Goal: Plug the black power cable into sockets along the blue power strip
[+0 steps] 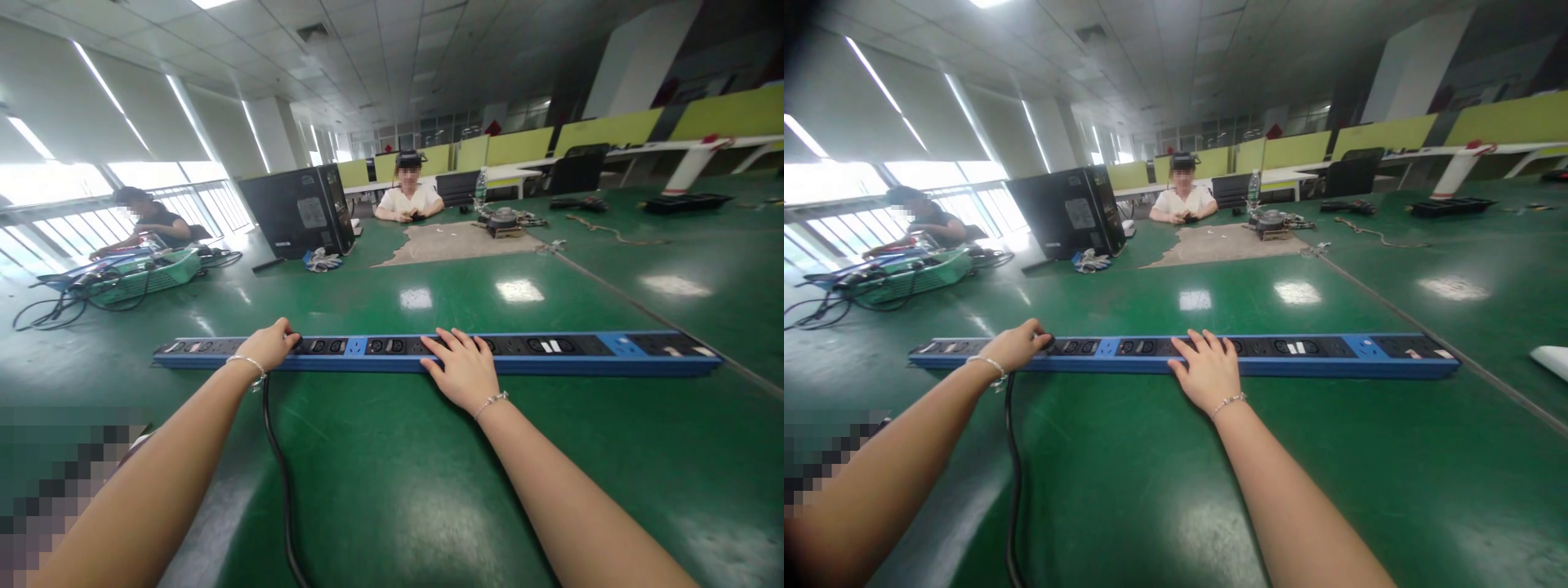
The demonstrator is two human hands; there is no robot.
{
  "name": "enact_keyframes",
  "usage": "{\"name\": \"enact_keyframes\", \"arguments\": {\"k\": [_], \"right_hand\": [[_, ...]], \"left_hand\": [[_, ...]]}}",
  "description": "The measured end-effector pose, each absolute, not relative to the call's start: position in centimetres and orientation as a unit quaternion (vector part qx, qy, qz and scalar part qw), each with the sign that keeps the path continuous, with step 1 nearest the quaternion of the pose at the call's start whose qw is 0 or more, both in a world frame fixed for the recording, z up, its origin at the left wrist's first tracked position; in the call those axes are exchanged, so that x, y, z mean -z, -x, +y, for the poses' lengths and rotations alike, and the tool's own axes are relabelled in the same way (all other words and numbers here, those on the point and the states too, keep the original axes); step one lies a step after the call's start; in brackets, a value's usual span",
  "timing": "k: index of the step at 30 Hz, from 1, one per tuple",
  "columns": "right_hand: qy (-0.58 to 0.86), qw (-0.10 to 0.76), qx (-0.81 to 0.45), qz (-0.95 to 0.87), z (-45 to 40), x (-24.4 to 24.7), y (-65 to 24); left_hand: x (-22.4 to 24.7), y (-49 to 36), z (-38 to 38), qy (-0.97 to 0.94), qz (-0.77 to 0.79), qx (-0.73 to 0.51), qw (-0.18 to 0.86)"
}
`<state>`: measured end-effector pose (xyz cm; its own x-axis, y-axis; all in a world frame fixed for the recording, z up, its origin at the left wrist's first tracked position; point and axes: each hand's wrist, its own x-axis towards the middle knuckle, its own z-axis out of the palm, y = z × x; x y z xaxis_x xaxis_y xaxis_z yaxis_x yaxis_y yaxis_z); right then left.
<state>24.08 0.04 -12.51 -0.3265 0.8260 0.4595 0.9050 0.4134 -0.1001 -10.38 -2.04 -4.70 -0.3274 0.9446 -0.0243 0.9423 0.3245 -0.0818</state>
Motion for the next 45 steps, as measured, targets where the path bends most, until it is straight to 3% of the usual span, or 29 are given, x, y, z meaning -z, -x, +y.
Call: {"name": "enact_keyframes", "arguments": {"k": [22, 28, 35, 41, 45], "right_hand": [[0.535, 0.215, 0.098, -0.811, 0.1, 12.7, -23.9], [0.535, 0.231, 0.097, -0.806, 0.1, 12.7, -24.0], [0.534, 0.233, 0.093, -0.807, 0.1, 12.6, -23.9], [0.536, 0.229, 0.088, -0.808, 0.1, 12.5, -23.9], [0.534, 0.232, 0.089, -0.808, 0.0, 12.6, -23.9]], "left_hand": [[5.9, 8.2, -2.8, 0.571, -0.816, -0.081, 0.035], [5.7, 8.4, -3.3, 0.554, -0.832, -0.012, 0.031], [1.9, 11.8, -4.2, 0.499, -0.857, 0.113, 0.07], [1.9, 11.8, -4.2, 0.529, -0.837, 0.139, -0.038], [1.5, 11.7, -3.9, 0.532, -0.833, 0.15, -0.039]]}}
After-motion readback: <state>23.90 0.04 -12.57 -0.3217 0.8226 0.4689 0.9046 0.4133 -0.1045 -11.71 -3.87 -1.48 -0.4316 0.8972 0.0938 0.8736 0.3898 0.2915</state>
